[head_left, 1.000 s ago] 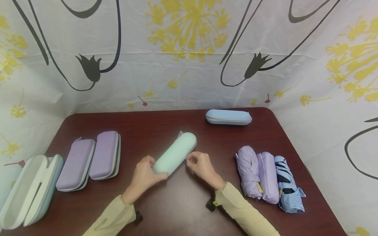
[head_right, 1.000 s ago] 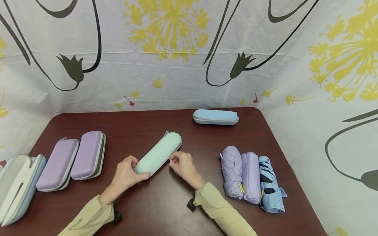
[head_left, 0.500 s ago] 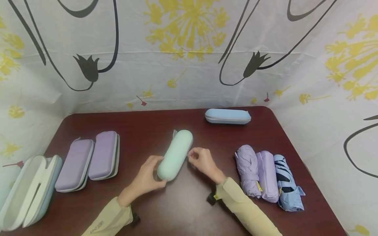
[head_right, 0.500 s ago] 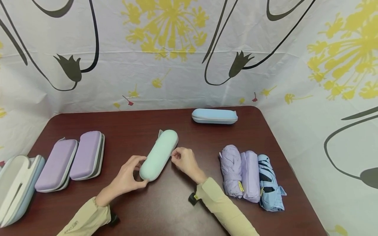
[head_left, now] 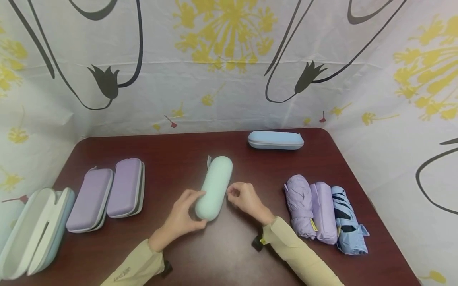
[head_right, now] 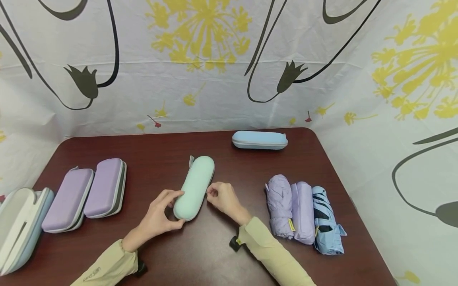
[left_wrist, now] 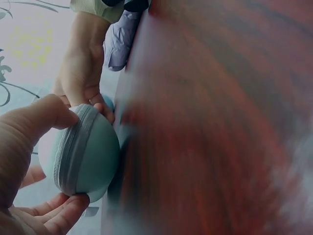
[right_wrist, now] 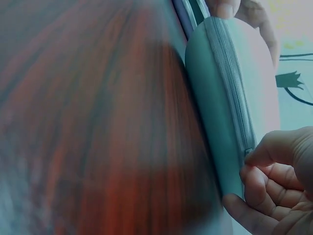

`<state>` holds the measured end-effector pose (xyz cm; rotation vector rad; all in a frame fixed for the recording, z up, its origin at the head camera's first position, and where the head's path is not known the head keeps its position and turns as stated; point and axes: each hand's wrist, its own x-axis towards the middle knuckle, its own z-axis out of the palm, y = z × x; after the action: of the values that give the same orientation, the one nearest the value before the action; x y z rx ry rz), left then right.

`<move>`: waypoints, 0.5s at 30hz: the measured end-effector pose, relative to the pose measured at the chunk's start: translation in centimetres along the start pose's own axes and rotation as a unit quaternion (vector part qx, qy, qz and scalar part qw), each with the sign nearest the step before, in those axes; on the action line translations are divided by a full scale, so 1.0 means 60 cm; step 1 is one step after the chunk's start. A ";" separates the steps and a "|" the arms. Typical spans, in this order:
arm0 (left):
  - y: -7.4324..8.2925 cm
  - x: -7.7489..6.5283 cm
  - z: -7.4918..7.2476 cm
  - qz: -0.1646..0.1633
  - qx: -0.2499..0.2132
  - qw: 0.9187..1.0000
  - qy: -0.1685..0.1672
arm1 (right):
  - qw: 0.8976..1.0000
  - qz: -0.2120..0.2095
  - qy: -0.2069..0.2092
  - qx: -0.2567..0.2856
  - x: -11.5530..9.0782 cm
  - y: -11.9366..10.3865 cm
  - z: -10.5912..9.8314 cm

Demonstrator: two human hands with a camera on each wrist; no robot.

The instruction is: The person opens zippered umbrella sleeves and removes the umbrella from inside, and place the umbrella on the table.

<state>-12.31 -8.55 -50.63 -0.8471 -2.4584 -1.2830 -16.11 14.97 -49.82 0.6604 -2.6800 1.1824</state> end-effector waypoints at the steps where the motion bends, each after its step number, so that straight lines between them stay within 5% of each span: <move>1: 0.001 -0.001 0.002 -0.003 0.001 1.000 0.003 | 1.000 -0.002 -0.003 0.001 -0.001 -0.001 0.000; 15: 0.021 -0.010 0.025 -0.040 0.014 0.997 0.058 | 0.999 -0.021 -0.029 0.022 -0.006 -0.007 -0.003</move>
<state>-11.02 -7.01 -50.93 -0.6540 -2.4356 -1.2844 -15.60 14.98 -49.54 0.7661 -2.6804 1.2334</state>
